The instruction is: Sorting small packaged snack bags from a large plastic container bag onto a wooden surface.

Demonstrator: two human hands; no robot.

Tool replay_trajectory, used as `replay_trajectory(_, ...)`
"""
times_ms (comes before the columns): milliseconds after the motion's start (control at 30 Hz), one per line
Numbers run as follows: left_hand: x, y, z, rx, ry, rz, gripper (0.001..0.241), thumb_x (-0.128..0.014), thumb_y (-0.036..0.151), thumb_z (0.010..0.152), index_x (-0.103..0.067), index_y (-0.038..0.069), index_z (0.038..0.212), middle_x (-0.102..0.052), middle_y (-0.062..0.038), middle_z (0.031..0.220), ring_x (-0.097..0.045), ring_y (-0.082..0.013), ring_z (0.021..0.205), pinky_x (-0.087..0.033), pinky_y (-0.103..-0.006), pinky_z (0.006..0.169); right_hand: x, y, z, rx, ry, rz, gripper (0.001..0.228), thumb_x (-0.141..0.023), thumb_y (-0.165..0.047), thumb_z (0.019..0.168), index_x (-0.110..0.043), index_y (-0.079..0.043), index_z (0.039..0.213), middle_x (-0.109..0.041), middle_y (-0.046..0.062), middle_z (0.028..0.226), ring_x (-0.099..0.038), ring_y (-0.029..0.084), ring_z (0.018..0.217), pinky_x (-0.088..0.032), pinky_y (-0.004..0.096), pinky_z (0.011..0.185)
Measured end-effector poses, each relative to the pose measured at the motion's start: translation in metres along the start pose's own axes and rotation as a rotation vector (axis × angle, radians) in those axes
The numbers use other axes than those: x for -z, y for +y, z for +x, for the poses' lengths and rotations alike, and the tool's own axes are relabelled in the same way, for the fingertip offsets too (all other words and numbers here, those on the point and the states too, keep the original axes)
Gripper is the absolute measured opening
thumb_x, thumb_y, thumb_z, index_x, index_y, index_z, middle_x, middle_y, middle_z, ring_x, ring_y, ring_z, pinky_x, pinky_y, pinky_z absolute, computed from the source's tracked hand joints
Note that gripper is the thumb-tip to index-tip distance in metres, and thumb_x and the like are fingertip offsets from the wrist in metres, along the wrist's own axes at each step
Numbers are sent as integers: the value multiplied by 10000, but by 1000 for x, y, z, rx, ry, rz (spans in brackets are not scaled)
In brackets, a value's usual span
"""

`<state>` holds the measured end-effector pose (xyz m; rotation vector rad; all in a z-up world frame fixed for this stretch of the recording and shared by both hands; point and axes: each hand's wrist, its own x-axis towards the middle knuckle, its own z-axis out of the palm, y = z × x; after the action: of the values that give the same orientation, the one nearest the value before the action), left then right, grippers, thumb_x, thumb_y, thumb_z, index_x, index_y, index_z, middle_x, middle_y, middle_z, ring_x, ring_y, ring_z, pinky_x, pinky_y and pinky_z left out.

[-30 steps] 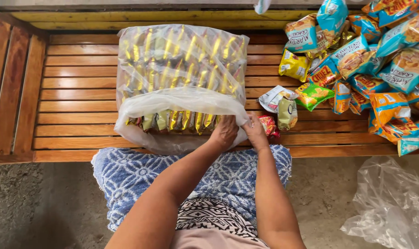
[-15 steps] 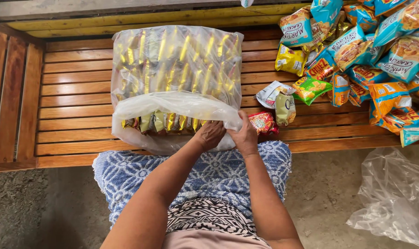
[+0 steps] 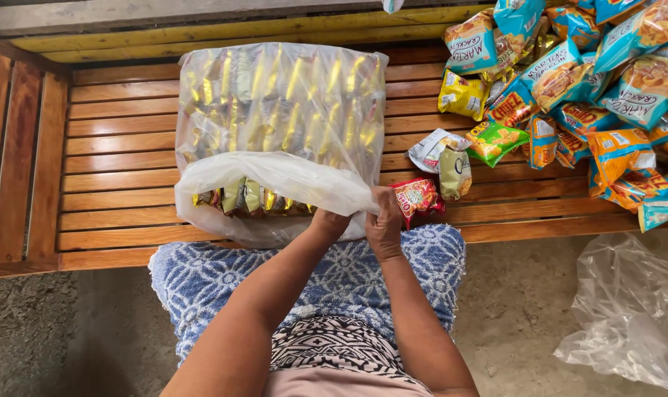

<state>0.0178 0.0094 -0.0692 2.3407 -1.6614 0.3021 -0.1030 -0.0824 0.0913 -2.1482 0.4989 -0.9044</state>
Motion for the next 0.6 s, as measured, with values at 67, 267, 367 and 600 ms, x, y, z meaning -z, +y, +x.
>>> replay_trajectory(67, -10, 2, 1, -1, -41, 99, 538, -545, 298, 920, -560, 120, 1428, -544, -143, 1480, -452, -356, 1402, -286, -540, 1191, 7, 2, -2, 15, 13, -14, 411, -609, 102, 815, -581, -28, 1204, -606, 186, 1099, -643, 389, 1047, -528, 448, 916)
replay_trajectory(267, 19, 2, 14, 47, -101, 212, 566, -528, 317, 918, -536, 120, 1448, -522, -134, 1504, -433, -346, 1406, -277, -529, 1185, 5, 3, -8, -31, 13, -27, 381, -599, 79, 817, -586, -25, 1184, -600, 178, 1086, -634, 394, 1033, -523, 457, 925)
replay_trajectory(367, 23, -1, 36, 72, -100, 220, 564, -518, 321, 934, -525, 119, 1461, -510, -134, 1514, -424, -344, 1413, -274, -525, 1190, 1, 1, -7, -32, 19, -43, 338, -601, 71, 853, -592, -30, 1176, -614, 172, 1050, -645, 401, 1014, -523, 462, 912)
replay_trajectory(600, 35, 3, 46, 118, -166, 227, 560, -497, 332, 973, -499, 118, 1491, -483, -134, 1539, -404, -340, 1431, -267, -517, 1202, 7, 3, -9, -115, 29, -45, 340, -663, 44, 861, -594, -38, 1184, -637, 161, 1050, -694, 359, 976, -563, 438, 845)
